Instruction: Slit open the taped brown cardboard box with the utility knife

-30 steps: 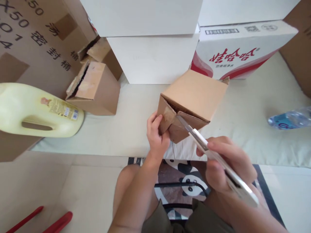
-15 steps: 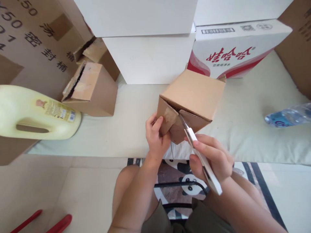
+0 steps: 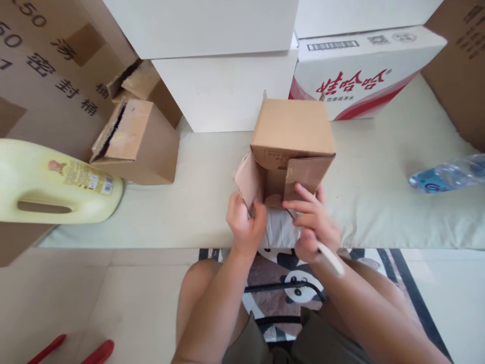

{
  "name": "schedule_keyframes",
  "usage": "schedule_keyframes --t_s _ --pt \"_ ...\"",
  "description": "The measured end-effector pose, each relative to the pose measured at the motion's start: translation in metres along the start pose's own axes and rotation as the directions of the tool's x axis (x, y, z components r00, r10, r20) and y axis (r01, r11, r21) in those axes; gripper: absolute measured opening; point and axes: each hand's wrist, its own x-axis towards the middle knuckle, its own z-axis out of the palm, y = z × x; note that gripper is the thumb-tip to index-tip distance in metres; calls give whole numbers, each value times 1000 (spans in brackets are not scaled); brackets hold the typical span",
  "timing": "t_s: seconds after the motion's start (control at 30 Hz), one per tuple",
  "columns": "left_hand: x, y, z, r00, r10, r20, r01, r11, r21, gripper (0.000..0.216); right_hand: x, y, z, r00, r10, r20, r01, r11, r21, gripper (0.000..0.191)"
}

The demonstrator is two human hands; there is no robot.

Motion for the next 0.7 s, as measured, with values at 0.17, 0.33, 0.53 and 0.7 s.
schedule_keyframes --t_s 0.17,0.33,0.53,0.7 --pt "4 -10 -3 930 -365 35 365 916 -167 17 11 -2 1 978 90 -189 -50 978 203 34" --pt "22 -21 -6 862 -502 -76 448 823 -349 17 25 -1 -15 913 330 -242 -220 895 389 32" --pt "38 -46 -16 789 -612 -43 451 626 -637 37 38 26 -41 663 735 -144 -534 599 597 20" --pt "43 -70 -32 636 -737 229 592 277 -757 29 28 53 -50 627 773 -101 -749 633 194 30"
